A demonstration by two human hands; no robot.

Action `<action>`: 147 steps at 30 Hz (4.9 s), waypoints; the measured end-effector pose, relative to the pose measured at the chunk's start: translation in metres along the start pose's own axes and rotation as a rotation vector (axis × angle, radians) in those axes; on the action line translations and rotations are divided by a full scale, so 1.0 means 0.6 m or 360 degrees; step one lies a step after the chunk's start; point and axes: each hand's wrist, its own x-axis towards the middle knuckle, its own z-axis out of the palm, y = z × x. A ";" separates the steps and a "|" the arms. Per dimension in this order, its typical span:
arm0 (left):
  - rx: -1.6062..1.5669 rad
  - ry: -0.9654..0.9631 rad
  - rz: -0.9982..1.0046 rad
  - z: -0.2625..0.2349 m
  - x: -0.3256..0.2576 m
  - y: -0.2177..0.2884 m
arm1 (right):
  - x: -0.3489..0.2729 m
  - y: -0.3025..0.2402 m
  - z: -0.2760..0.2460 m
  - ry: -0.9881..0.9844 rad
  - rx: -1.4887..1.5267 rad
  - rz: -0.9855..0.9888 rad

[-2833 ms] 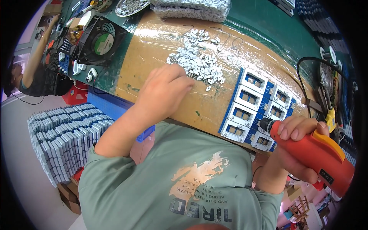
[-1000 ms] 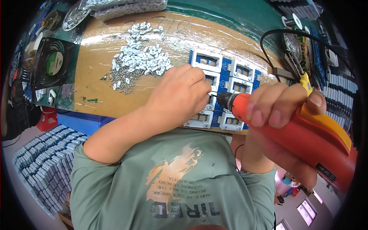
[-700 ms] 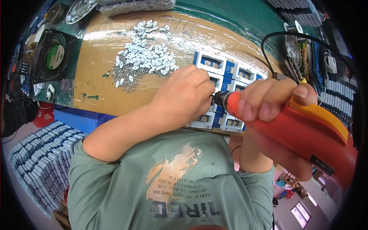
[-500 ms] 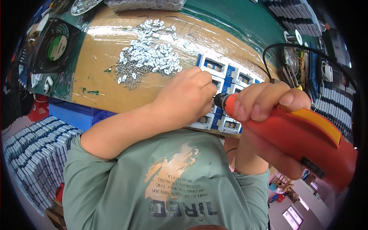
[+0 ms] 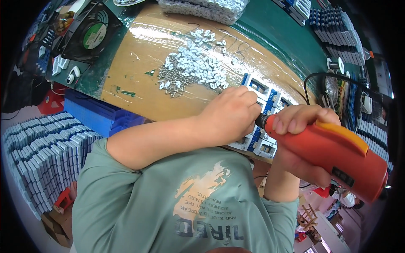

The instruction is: Assembling electronic components into blue circuit board housings and securing them with a power screwdriver.

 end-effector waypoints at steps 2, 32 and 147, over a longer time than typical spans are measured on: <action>0.0013 0.0004 0.0010 -0.002 -0.001 0.000 | -0.010 -0.004 0.005 0.0163 0.0030 0.0040; 0.0664 0.0019 -0.0435 -0.124 -0.031 -0.040 | -0.051 0.010 -0.086 0.0146 0.0022 -0.0186; 0.0713 -0.0202 -0.0111 -0.112 -0.025 -0.030 | -0.039 0.018 -0.086 0.0039 0.0164 -0.0238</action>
